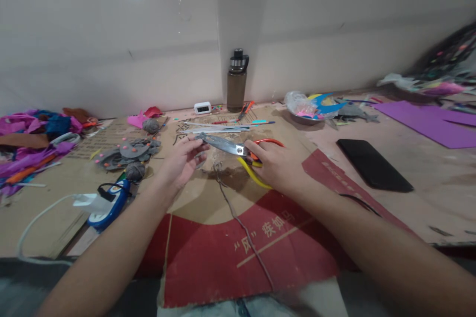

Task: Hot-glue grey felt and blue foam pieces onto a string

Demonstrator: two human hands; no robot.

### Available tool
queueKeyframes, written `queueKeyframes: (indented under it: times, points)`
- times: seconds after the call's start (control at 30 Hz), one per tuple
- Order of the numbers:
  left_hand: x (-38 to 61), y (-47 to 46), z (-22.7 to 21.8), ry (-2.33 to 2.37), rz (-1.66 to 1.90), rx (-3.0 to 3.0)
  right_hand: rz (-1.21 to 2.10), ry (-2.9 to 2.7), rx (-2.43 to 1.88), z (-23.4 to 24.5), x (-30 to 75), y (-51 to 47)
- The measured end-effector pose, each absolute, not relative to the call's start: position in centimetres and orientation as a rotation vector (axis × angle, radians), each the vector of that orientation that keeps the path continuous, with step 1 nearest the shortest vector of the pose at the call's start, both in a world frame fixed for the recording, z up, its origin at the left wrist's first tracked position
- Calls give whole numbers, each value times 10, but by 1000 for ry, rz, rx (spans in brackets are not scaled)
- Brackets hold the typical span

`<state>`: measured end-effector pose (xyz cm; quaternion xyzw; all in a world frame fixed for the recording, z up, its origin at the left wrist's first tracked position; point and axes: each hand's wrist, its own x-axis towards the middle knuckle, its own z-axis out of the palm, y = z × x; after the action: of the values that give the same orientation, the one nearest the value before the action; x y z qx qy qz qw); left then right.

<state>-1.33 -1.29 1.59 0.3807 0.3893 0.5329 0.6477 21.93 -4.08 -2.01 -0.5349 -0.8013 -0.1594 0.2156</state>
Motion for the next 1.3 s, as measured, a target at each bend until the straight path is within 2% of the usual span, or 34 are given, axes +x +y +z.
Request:
queueKeyframes:
  times: [0.33, 0.77, 1.3]
  points:
    - [-7, -15, 14, 909, 1228, 905, -366, -2194, -1478, -22, 218, -42]
    - [-2, -18, 12, 995, 1230, 1011, -488, -2199, -1523, -21, 216, -45]
    - [-3, -18, 11, 988, 1221, 1015, -470, -2218, -1517, -24, 217, -44]
